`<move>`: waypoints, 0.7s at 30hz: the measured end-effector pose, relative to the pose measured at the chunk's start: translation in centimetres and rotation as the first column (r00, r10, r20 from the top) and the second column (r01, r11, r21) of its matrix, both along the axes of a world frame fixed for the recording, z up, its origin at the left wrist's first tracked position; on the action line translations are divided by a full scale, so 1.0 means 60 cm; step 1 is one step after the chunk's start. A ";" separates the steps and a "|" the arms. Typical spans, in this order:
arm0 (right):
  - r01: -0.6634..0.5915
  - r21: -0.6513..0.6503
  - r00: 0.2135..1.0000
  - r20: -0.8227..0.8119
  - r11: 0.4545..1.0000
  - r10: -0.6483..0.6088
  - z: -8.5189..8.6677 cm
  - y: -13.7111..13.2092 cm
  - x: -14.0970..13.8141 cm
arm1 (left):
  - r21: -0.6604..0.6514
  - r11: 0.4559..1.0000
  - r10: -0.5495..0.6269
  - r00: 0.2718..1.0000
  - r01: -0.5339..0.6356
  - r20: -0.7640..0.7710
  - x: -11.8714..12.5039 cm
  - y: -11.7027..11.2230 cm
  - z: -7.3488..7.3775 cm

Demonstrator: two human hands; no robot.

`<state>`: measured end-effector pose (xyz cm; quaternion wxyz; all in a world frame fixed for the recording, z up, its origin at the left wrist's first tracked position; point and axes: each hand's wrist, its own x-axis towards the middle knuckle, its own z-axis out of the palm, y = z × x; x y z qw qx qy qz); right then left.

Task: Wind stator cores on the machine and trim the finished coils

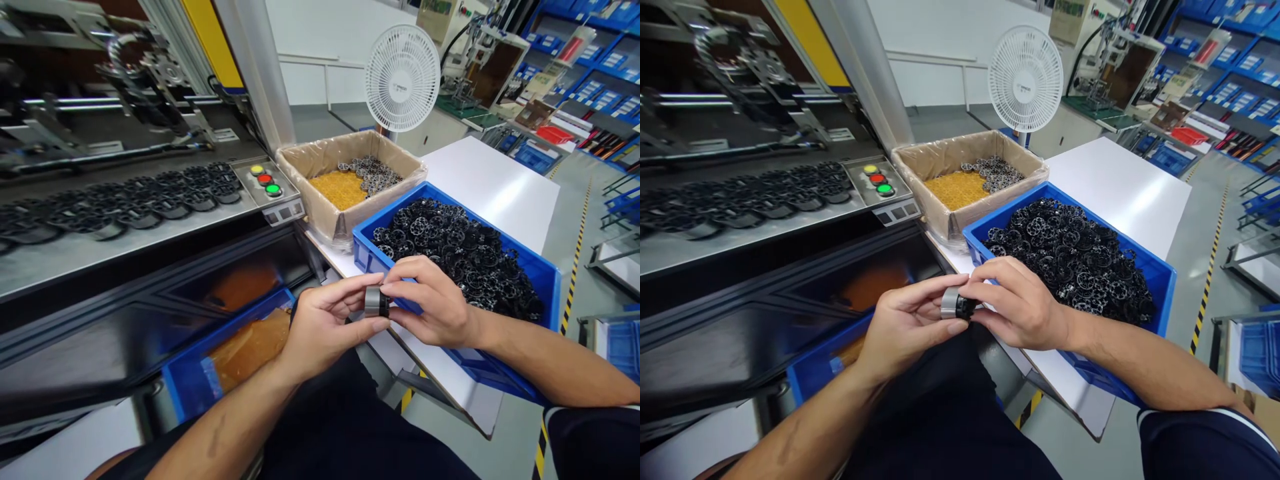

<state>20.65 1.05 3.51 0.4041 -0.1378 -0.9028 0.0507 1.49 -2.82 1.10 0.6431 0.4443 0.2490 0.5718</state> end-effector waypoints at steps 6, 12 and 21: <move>0.022 0.078 1.000 0.006 0.997 -0.023 0.003 0.000 0.001 | 0.009 1.000 -0.019 1.000 0.019 0.021 0.001 -0.001 0.005; 0.039 0.141 0.999 0.024 0.989 -0.043 0.004 -0.003 0.002 | -0.009 0.999 -0.041 0.999 0.041 0.031 -0.001 -0.005 0.010; 0.036 0.262 0.997 0.063 0.964 -0.054 0.008 -0.001 0.003 | -0.080 0.996 -0.049 0.997 0.045 -0.055 -0.013 -0.007 0.007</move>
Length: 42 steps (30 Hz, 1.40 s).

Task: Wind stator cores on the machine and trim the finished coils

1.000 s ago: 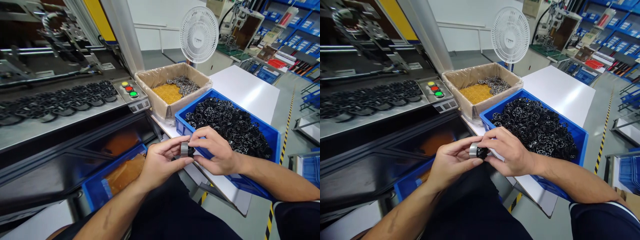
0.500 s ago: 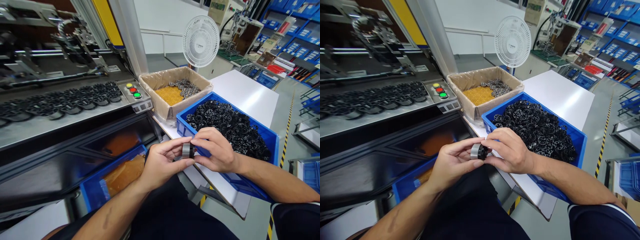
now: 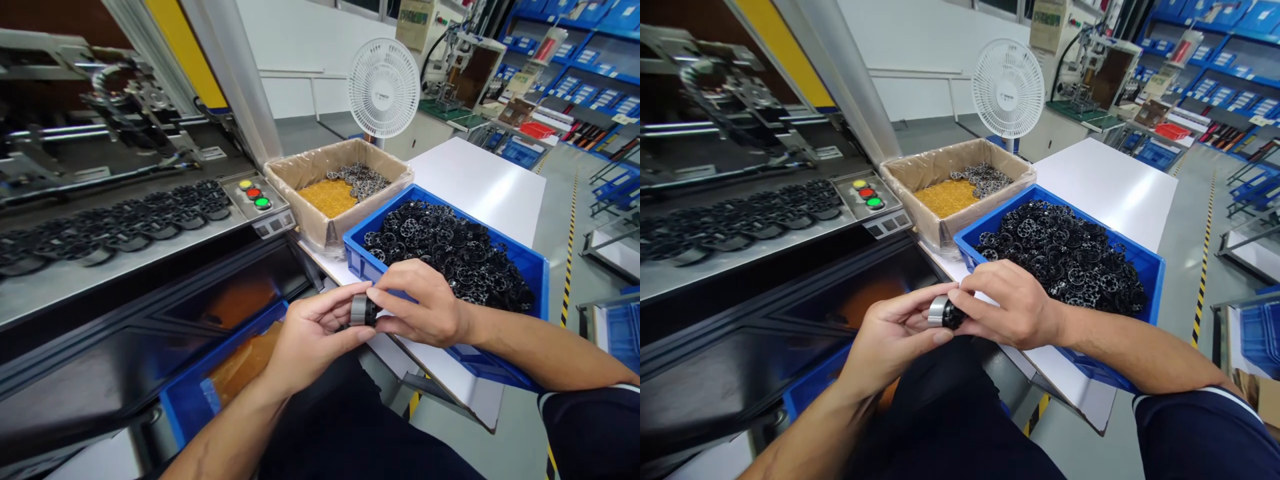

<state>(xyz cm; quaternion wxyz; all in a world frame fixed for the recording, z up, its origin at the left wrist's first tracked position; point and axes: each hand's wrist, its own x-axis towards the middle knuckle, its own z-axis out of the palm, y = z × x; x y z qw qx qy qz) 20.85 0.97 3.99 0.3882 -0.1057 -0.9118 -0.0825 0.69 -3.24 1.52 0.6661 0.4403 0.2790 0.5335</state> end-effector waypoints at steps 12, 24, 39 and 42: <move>0.047 -0.065 0.997 -0.054 0.997 -0.050 -0.022 0.004 -0.011 | -0.080 0.993 0.049 0.926 -0.085 -0.375 -0.007 -0.027 -0.043; 0.338 -0.525 0.936 0.278 0.781 -0.218 -0.007 0.077 0.043 | 0.249 0.968 0.161 0.833 -0.028 -0.529 0.000 -0.014 -0.033; 0.666 -0.171 0.652 0.606 0.726 -0.455 -0.004 0.161 0.144 | 0.563 0.824 0.439 0.705 -0.068 -0.557 -0.033 0.020 -0.037; 0.424 -0.363 0.885 0.359 0.830 -0.295 0.005 0.133 0.109 | 0.546 0.833 0.413 0.760 -0.093 -0.502 -0.036 0.024 -0.035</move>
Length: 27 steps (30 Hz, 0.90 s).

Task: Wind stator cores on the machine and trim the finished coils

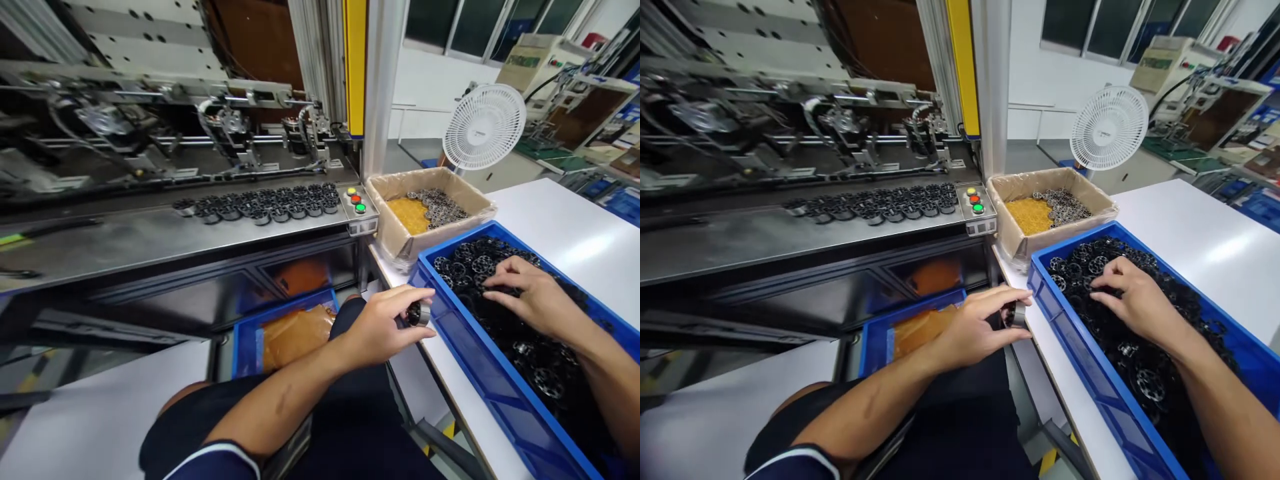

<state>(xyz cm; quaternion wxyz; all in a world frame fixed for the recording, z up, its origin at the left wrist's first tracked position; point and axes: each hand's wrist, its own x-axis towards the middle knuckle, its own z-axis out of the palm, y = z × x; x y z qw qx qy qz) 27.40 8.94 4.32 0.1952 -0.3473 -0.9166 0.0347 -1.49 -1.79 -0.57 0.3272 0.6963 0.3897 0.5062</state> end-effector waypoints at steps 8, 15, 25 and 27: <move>-0.254 0.210 0.872 -0.373 0.944 0.318 -0.004 -0.146 -0.124 | -0.270 0.942 -0.035 0.857 0.200 0.513 0.021 -0.007 0.008; -0.324 0.233 0.846 -0.362 0.917 0.391 -0.025 -0.144 -0.120 | -0.182 0.967 -0.093 0.910 0.180 0.405 0.034 -0.011 0.012; -0.266 0.326 0.860 -0.345 0.907 0.376 -0.016 -0.134 -0.115 | -0.181 0.982 -0.003 0.955 0.059 0.298 0.029 -0.020 0.007; -0.282 0.351 0.857 -0.326 0.893 0.399 -0.016 -0.131 -0.115 | -0.209 0.973 -0.022 0.941 0.097 0.337 0.031 -0.020 0.009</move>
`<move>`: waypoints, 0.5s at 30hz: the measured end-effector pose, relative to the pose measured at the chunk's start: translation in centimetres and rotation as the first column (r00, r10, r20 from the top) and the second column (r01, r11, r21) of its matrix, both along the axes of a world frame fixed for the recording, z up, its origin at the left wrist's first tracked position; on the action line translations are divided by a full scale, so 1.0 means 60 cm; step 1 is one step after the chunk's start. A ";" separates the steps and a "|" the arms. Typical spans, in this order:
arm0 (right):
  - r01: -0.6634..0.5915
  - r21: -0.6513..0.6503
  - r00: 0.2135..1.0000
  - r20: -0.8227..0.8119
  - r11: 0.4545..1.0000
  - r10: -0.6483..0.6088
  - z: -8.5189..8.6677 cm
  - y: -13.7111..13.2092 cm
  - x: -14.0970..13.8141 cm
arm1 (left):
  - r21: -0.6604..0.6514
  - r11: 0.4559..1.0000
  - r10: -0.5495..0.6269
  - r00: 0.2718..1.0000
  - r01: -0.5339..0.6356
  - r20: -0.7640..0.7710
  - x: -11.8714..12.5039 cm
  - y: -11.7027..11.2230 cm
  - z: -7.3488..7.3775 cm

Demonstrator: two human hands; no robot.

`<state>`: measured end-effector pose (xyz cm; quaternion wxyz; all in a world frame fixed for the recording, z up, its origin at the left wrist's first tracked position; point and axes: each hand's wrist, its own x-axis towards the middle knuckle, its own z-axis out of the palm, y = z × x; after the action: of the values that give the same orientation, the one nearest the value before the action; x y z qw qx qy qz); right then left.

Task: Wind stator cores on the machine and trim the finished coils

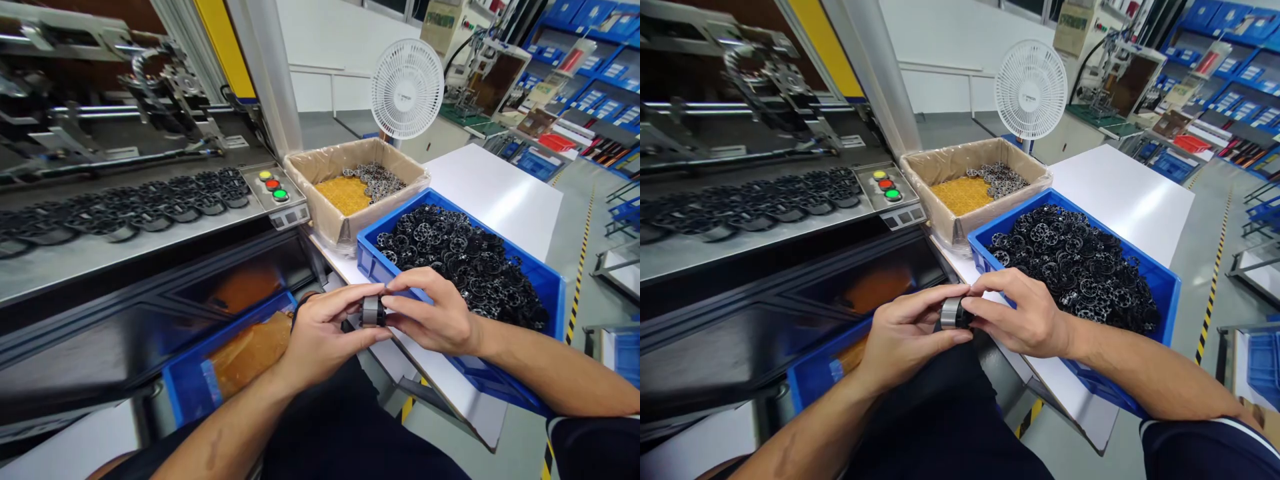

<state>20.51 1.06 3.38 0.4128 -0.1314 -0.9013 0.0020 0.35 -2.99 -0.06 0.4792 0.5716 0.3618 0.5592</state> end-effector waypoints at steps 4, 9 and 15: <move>-0.018 0.048 1.000 0.025 0.999 0.017 -0.002 0.003 -0.001 | -0.061 0.993 -0.094 0.987 0.102 0.130 0.004 0.001 0.007; -0.014 0.060 0.999 0.034 0.998 0.012 -0.002 0.003 -0.002 | -0.090 0.989 -0.103 0.979 0.120 0.174 0.004 0.001 0.012; 0.001 0.095 0.998 0.058 0.995 -0.006 0.000 0.002 0.002 | -0.076 0.990 -0.103 0.978 0.118 0.184 0.003 0.001 0.011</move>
<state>20.63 1.19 3.35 0.3922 -0.1132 -0.9117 -0.0456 0.53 -2.96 0.62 0.5647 0.5166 0.3087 0.5647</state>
